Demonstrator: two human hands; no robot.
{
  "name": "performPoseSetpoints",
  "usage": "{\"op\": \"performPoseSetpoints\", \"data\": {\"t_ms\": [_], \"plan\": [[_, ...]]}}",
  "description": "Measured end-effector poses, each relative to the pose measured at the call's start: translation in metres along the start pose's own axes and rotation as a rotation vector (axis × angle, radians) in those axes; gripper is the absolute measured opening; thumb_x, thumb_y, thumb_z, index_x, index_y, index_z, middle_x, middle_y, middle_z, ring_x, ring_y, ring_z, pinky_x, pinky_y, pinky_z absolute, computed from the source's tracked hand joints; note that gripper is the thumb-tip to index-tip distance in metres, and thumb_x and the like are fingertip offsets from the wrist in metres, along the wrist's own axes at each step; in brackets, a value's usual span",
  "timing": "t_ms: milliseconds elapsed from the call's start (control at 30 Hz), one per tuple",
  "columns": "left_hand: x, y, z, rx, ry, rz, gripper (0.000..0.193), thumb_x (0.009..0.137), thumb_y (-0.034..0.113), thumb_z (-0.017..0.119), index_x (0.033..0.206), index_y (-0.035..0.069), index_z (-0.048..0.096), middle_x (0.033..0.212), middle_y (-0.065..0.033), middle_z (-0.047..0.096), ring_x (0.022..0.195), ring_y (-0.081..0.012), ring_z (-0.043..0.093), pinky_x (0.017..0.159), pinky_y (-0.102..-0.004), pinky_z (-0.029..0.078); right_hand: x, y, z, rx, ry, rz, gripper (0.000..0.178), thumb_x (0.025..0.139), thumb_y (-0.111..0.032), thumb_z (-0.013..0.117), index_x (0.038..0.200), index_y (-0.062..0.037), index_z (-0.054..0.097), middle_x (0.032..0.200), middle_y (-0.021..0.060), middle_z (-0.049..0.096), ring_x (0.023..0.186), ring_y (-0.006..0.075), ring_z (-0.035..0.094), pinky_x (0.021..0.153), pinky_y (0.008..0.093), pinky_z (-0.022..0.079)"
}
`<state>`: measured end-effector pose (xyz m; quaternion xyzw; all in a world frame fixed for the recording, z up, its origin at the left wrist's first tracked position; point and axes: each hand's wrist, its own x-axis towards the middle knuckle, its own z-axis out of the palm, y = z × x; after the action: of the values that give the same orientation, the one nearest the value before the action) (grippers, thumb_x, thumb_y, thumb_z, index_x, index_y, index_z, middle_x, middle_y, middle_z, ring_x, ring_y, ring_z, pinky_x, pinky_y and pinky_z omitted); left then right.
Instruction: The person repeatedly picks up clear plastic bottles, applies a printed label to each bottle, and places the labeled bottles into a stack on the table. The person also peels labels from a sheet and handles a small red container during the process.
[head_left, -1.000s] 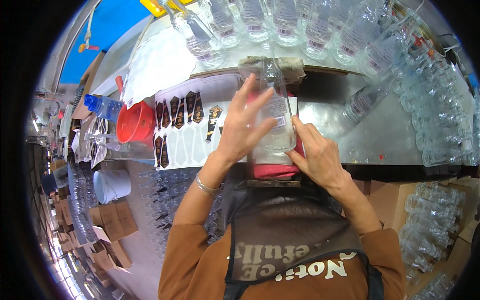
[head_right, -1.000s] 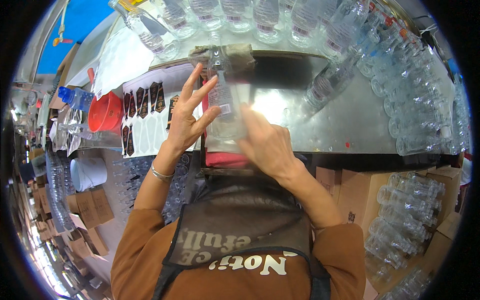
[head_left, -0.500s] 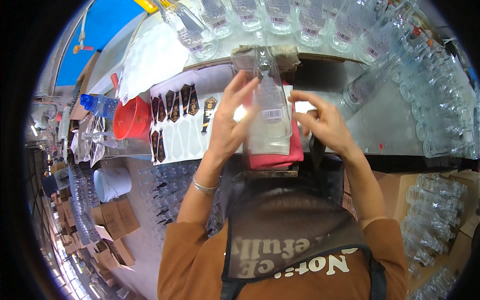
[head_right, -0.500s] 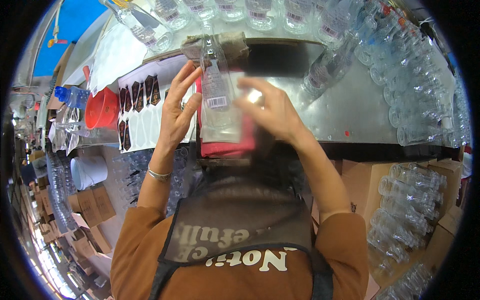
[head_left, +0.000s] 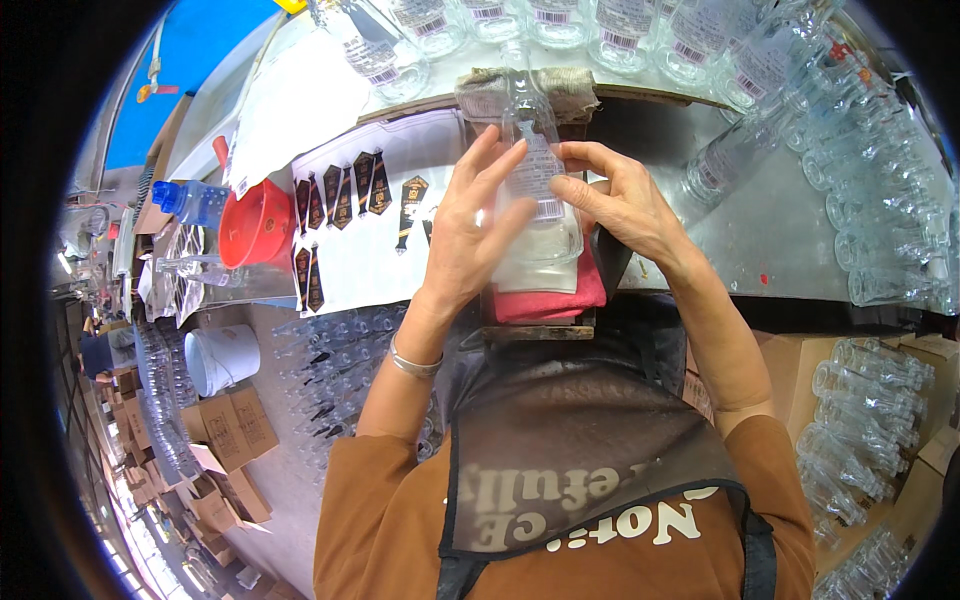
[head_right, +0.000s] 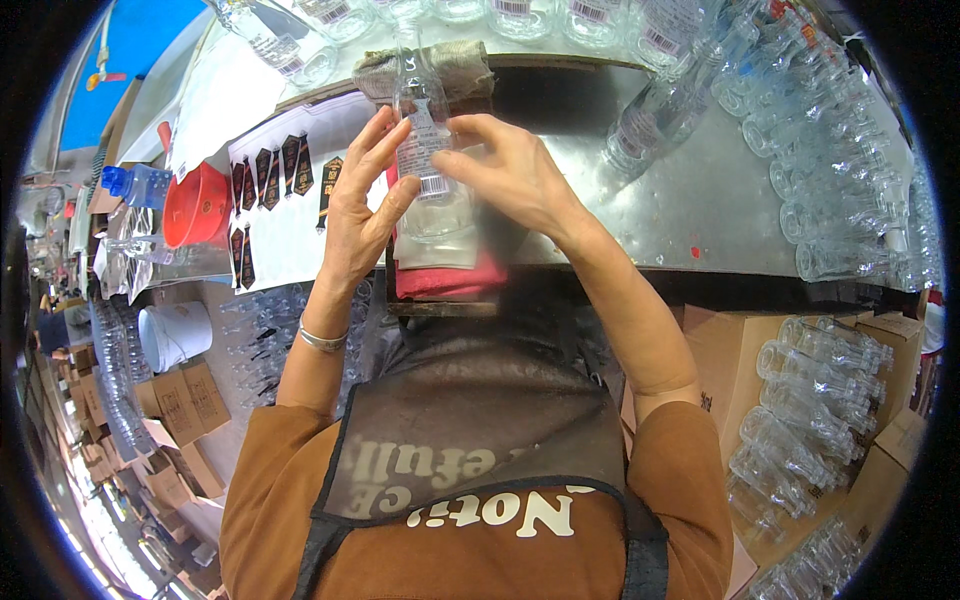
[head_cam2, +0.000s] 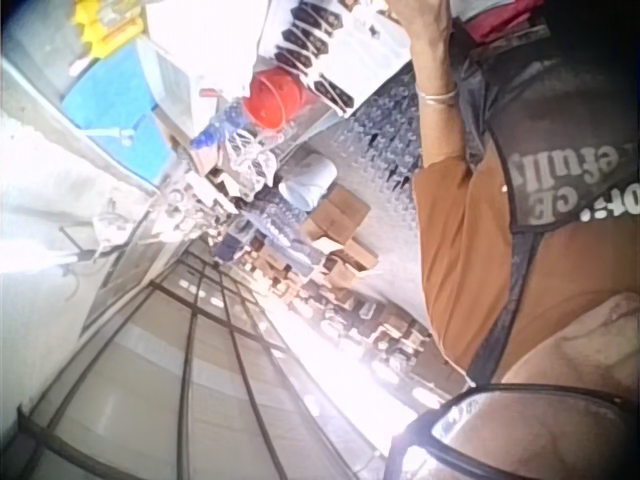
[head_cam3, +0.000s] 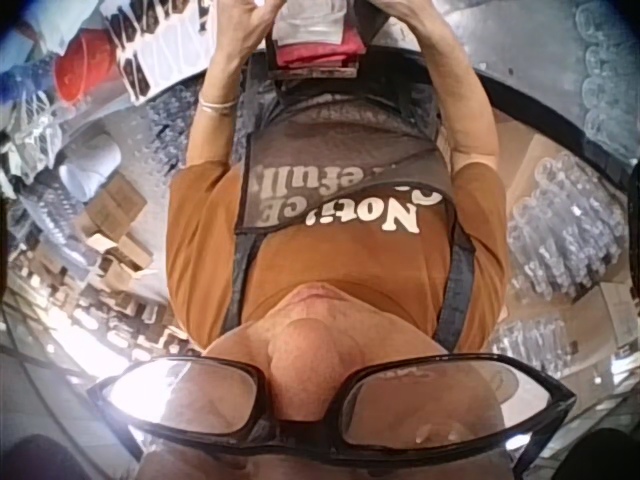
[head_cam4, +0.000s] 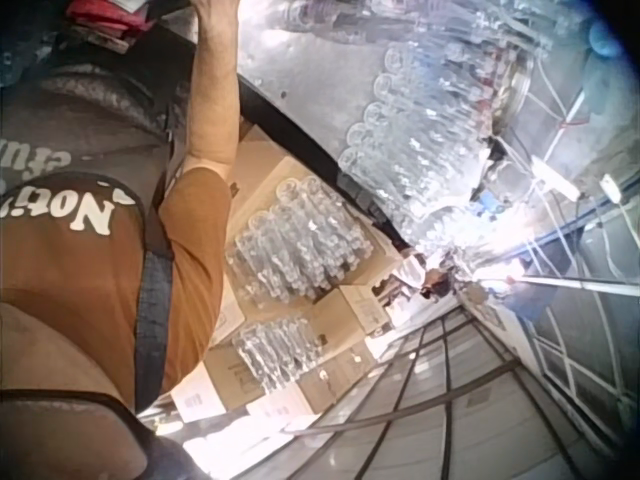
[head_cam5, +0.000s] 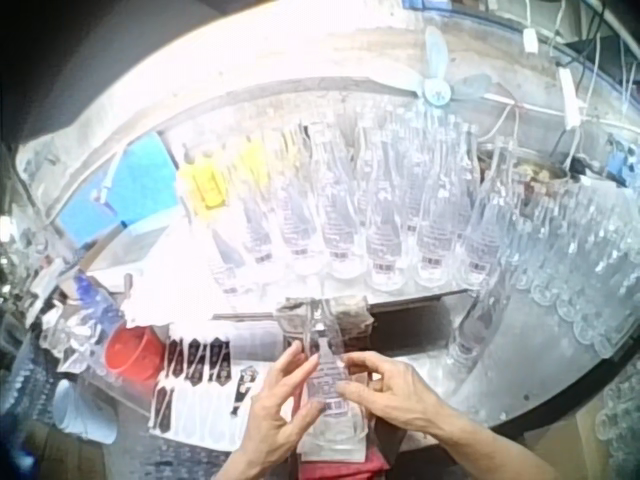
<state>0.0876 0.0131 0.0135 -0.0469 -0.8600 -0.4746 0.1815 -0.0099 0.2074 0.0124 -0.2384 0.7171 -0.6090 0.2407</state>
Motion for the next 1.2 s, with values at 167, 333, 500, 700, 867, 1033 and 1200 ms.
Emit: {"op": "performPoseSetpoints", "data": {"t_ms": [167, 333, 500, 700, 867, 1033, 1200], "plan": [[-0.001, 0.001, 0.003, 0.006, 0.007, 0.013, 0.055, 0.088, 0.012, 0.074, 0.141, 0.012, 0.06, 0.154, -0.022, 0.044, 0.139, -0.0349, 0.048, 0.111, -0.0417, 0.041, 0.0, 0.004, -0.001, 0.024, -0.01, -0.019, 0.057, 0.096, -0.028, 0.072, 0.137, 0.0062, 0.054, 0.113, 0.0079, 0.064, 0.067, 0.006, 0.057, 0.06, 0.0237, 0.048], [-0.002, 0.001, 0.003, 0.006, 0.008, 0.018, 0.055, 0.088, 0.012, 0.074, 0.141, 0.011, 0.06, 0.153, -0.022, 0.045, 0.139, -0.0351, 0.048, 0.112, -0.0421, 0.04, -0.001, 0.002, -0.001, 0.032, -0.018, -0.016, 0.056, 0.096, -0.027, 0.071, 0.137, 0.0066, 0.053, 0.112, 0.0076, 0.064, 0.068, 0.006, 0.057, 0.061, 0.0238, 0.048], [-0.001, 0.003, 0.004, 0.003, 0.005, -0.003, 0.055, 0.088, 0.012, 0.074, 0.141, 0.011, 0.06, 0.153, -0.0219, 0.045, 0.14, -0.0353, 0.048, 0.113, -0.0423, 0.04, 0.0, 0.003, -0.001, 0.019, -0.017, -0.019, 0.055, 0.096, -0.026, 0.071, 0.137, 0.0064, 0.053, 0.114, 0.0085, 0.064, 0.067, 0.0061, 0.058, 0.061, 0.0238, 0.048], [-0.001, 0.003, 0.004, 0.012, 0.004, -0.003, 0.054, 0.089, 0.013, 0.074, 0.14, 0.01, 0.06, 0.153, -0.0221, 0.045, 0.14, -0.0358, 0.047, 0.113, -0.0423, 0.039, 0.002, 0.024, -0.019, 0.337, 0.1, 0.083, 0.046, 0.101, -0.036, 0.063, 0.126, 0.0026, 0.061, 0.107, 0.0138, 0.07, 0.063, 0.0093, 0.06, 0.06, 0.0234, 0.051], [-0.001, 0.001, 0.004, 0.027, 0.006, 0.019, 0.054, 0.088, 0.015, 0.074, 0.14, 0.009, 0.06, 0.153, -0.0222, 0.045, 0.14, -0.0363, 0.047, 0.113, -0.0427, 0.039, -0.002, 0.048, -0.037, 0.908, 0.368, 0.101, 0.034, 0.101, -0.034, 0.064, 0.109, -0.0004, 0.065, 0.096, 0.0067, 0.069, 0.086, 0.0126, 0.065, 0.081, 0.0289, 0.055], [-0.001, 0.005, 0.004, 0.024, 0.002, -0.006, 0.053, 0.091, 0.016, 0.072, 0.142, 0.011, 0.059, 0.155, -0.0163, 0.046, 0.143, -0.0301, 0.044, 0.117, -0.0413, 0.035, -0.01, -0.03, -0.016, -0.108, 0.178, -0.275, 0.03, 0.09, -0.009, 0.067, 0.118, 0.0016, 0.064, 0.105, 0.0102, 0.07, 0.093, 0.0162, 0.067, 0.084, 0.0297, 0.054], [-0.002, 0.004, 0.003, 0.025, 0.0, 0.003, 0.057, 0.09, 0.014, 0.073, 0.144, 0.011, 0.057, 0.155, -0.0162, 0.045, 0.142, -0.0298, 0.045, 0.117, -0.0412, 0.036, 0.02, -0.048, -0.027, -0.372, 0.27, -0.494, 0.027, 0.09, -0.008, 0.066, 0.116, 0.0007, 0.068, 0.104, 0.0131, 0.072, 0.092, 0.0194, 0.069, 0.083, 0.0311, 0.054]]}}
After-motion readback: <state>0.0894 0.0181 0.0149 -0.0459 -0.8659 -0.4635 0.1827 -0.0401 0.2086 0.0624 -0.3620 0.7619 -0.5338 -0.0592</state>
